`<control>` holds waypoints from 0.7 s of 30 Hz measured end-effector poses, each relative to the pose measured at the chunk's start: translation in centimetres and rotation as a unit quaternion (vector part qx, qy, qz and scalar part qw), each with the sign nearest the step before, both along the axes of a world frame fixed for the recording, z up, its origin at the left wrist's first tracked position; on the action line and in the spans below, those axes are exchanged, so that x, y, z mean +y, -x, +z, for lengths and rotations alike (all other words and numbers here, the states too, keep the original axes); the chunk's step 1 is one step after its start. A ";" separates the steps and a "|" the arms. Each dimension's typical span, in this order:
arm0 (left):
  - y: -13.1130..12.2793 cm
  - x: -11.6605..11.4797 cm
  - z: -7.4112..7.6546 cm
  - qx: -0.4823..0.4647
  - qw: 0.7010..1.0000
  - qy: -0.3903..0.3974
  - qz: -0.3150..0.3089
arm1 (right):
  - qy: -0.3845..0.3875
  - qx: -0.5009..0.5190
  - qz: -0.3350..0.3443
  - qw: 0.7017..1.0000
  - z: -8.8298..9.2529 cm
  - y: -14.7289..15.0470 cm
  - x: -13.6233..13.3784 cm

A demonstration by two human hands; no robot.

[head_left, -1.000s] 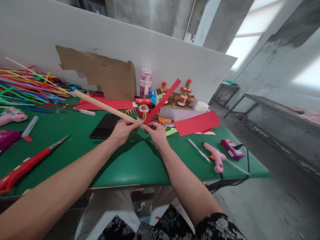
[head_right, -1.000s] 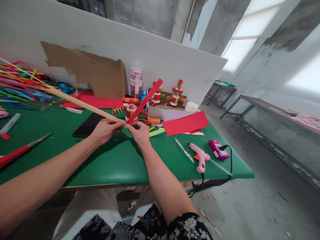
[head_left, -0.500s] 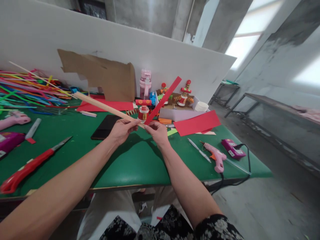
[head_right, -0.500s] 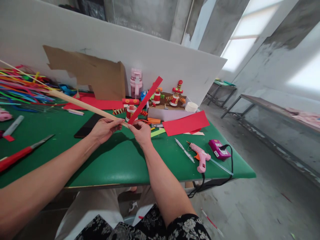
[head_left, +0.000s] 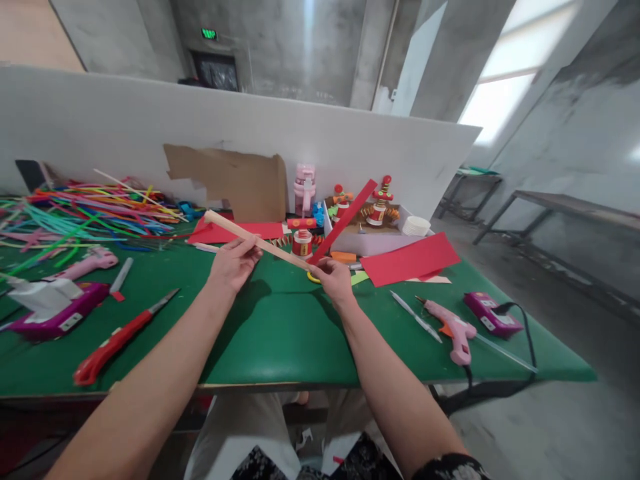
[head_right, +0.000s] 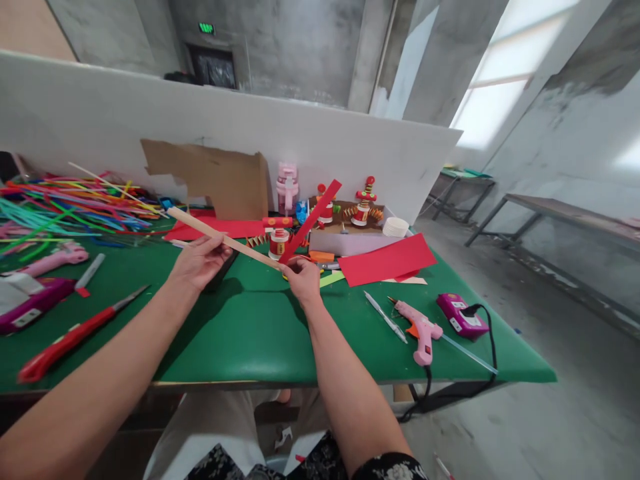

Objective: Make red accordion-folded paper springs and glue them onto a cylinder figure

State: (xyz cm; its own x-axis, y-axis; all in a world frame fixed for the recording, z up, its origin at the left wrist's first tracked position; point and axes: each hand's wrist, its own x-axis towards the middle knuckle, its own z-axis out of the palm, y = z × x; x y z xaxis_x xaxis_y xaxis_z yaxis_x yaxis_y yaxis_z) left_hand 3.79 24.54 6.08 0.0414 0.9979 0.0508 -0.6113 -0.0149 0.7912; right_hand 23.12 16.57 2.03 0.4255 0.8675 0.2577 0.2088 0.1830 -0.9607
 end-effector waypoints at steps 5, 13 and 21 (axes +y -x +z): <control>2.3 0.7 1.7 -0.006 0.999 -0.005 0.044 | -0.011 0.006 0.002 1.000 0.0 -0.1 0.0; 4.8 0.4 4.8 0.029 0.997 -0.031 0.067 | -0.029 0.032 0.028 0.999 -0.4 0.0 0.3; 7.4 1.1 8.0 -0.035 0.990 0.002 0.137 | -0.037 0.088 0.001 0.995 -0.7 -0.4 0.6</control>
